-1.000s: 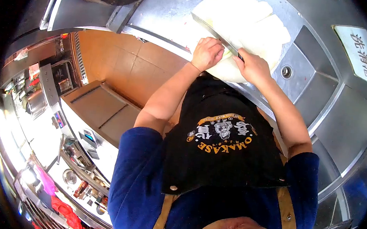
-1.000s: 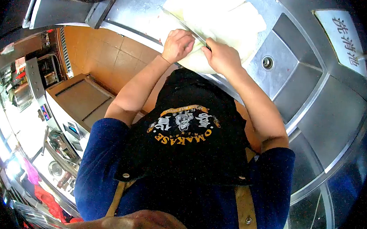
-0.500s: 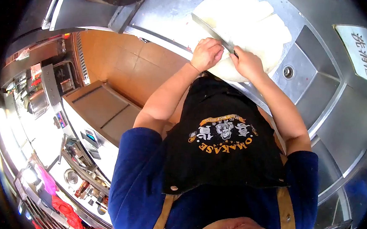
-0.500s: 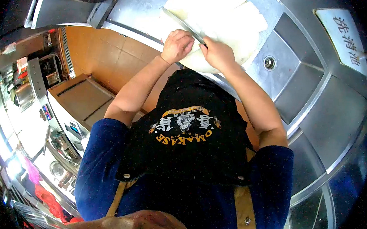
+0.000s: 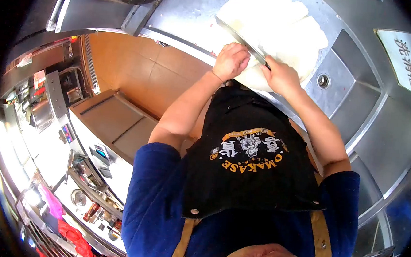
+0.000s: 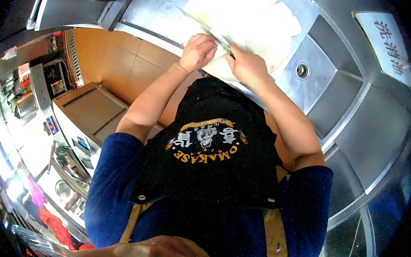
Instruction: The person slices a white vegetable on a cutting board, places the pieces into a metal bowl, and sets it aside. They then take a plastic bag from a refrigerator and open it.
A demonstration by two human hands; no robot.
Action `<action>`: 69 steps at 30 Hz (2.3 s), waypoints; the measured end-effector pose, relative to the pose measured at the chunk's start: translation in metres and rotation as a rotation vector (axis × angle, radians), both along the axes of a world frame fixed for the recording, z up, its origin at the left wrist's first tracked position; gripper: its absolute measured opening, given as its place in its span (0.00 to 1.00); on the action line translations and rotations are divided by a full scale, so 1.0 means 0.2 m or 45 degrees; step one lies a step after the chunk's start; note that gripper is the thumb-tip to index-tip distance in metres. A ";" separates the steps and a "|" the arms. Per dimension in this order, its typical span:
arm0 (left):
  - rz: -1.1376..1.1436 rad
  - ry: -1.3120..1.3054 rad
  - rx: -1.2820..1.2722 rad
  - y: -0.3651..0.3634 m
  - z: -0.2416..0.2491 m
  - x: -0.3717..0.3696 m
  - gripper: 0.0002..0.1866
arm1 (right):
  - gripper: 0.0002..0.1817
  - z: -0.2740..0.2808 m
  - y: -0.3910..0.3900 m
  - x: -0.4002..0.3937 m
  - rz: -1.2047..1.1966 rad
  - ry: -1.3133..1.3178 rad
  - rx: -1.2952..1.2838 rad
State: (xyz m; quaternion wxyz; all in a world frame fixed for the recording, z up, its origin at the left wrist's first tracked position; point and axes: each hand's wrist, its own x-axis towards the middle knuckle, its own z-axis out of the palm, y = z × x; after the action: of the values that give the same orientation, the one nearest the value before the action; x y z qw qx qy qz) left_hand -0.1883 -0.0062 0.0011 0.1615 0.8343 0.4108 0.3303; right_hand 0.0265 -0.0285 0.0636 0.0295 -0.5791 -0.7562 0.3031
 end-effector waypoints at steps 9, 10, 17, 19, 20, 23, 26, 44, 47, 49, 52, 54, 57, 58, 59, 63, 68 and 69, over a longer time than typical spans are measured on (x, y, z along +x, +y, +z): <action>-0.028 -0.013 -0.057 -0.01 0.00 -0.03 0.08 | 0.15 0.04 -0.02 -0.02 0.010 0.003 -0.020; -0.023 -0.015 -0.061 -0.02 0.00 -0.03 0.08 | 0.15 0.01 -0.03 -0.02 -0.003 0.036 0.024; -0.064 -0.019 -0.066 -0.02 0.00 -0.06 0.07 | 0.15 0.09 0.00 -0.06 0.006 -0.012 -0.088; -0.065 -0.025 -0.033 -0.01 0.00 -0.06 0.07 | 0.15 -0.01 -0.02 -0.07 0.005 0.017 0.006; -0.066 -0.025 -0.034 -0.03 0.01 -0.06 0.07 | 0.15 -0.04 -0.02 -0.07 0.004 0.018 0.005; -0.049 0.066 -0.047 -0.04 0.04 -0.07 0.07 | 0.16 -0.03 0.01 -0.10 0.018 0.026 0.006; -0.052 -0.036 -0.055 -0.04 0.01 -0.07 0.08 | 0.16 0.05 0.00 -0.08 0.025 0.000 -0.055; -0.063 -0.072 -0.107 -0.07 0.02 -0.12 0.09 | 0.16 0.06 -0.01 -0.13 0.048 -0.024 -0.030; -0.043 -0.075 -0.091 -0.07 0.01 -0.13 0.09 | 0.16 -0.09 0.00 -0.16 0.046 0.007 0.031; -0.037 -0.065 -0.138 -0.09 0.05 -0.13 0.08 | 0.16 0.00 0.03 -0.18 0.048 0.003 0.016; -0.028 -0.099 -0.122 -0.09 0.02 -0.13 0.08 | 0.16 0.04 -0.03 -0.16 0.040 0.029 0.025; -0.030 -0.114 -0.116 -0.10 -0.01 -0.14 0.08 | 0.16 -0.02 -0.06 -0.16 0.017 0.053 0.064; -0.029 -0.101 -0.114 -0.09 0.00 -0.16 0.09 | 0.17 -0.04 -0.01 -0.19 0.020 0.037 0.003; -0.027 -0.093 -0.143 -0.10 0.00 -0.16 0.09 | 0.17 0.04 -0.02 -0.19 0.031 0.019 -0.006; -0.026 -0.098 -0.138 -0.09 0.00 -0.16 0.09 | 0.17 0.09 -0.01 -0.18 0.048 -0.004 -0.007; -0.024 -0.115 -0.148 -0.12 -0.02 -0.16 0.08 | 0.16 -0.01 -0.03 -0.20 0.033 -0.015 -0.027; -0.035 -0.116 -0.130 -0.12 -0.02 -0.18 0.08 | 0.16 0.13 0.01 -0.22 0.078 -0.025 -0.077; -0.023 -0.121 -0.132 -0.12 -0.03 -0.18 0.08 | 0.16 0.06 -0.01 -0.21 0.086 -0.031 -0.083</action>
State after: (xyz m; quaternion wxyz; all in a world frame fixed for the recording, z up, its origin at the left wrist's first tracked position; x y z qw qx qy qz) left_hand -0.2243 -0.0310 -0.0043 0.2269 0.8118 0.4117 0.3464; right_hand -0.0165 -0.0302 0.0754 -0.0088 -0.5575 -0.7655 0.3212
